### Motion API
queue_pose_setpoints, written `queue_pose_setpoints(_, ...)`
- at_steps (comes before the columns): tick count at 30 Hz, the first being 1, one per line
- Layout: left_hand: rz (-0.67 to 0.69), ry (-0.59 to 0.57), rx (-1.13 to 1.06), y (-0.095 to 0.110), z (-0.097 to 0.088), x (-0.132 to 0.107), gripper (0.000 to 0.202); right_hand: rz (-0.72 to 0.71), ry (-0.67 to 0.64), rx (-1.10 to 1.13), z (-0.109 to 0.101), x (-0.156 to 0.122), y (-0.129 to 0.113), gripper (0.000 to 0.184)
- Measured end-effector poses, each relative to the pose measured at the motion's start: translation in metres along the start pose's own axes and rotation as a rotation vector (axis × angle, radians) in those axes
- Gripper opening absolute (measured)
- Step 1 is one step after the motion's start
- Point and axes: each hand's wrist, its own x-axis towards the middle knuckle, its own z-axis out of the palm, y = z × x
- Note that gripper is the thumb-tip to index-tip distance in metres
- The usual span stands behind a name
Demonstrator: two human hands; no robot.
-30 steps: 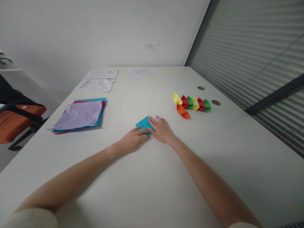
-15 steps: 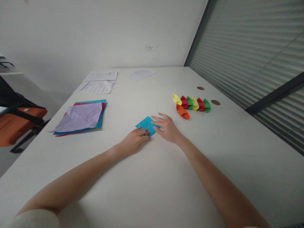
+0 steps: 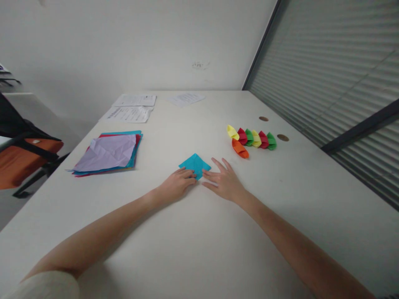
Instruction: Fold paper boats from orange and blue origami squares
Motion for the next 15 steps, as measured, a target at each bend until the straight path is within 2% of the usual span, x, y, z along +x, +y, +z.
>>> queue_pose_setpoints(3, 0.000, -0.014, 0.005, 0.000, -0.001, -0.001, 0.028, 0.060, 0.017, -0.052, -0.005, 0.001, 0.021, 0.035)
queue_pose_setpoints(6, -0.013, -0.033, 0.035, 0.000, 0.000, -0.002, 0.029, 0.122, 0.074, -0.090, -0.008, 0.004, 0.029, 0.034)
queue_pose_setpoints(8, -0.014, -0.036, 0.050, -0.001, 0.001, -0.002, 0.029, 0.143, 0.135, -0.084, -0.006, 0.007, 0.023, 0.032)
queue_pose_setpoints(10, -0.007, -0.038, 0.057, -0.001, 0.001, -0.002, 0.029, 0.092, 0.166, -0.044, -0.002, 0.009, 0.010, 0.030)
queue_pose_setpoints(13, -0.009, -0.038, 0.063, 0.000, 0.001, -0.002, 0.026, -0.098, 0.102, 0.031, 0.007, 0.010, -0.011, 0.030)
queue_pose_setpoints(15, -0.019, -0.036, 0.060, 0.000, 0.000, -0.002, 0.024, -0.109, 0.087, 0.035, 0.010, 0.008, -0.017, 0.031)
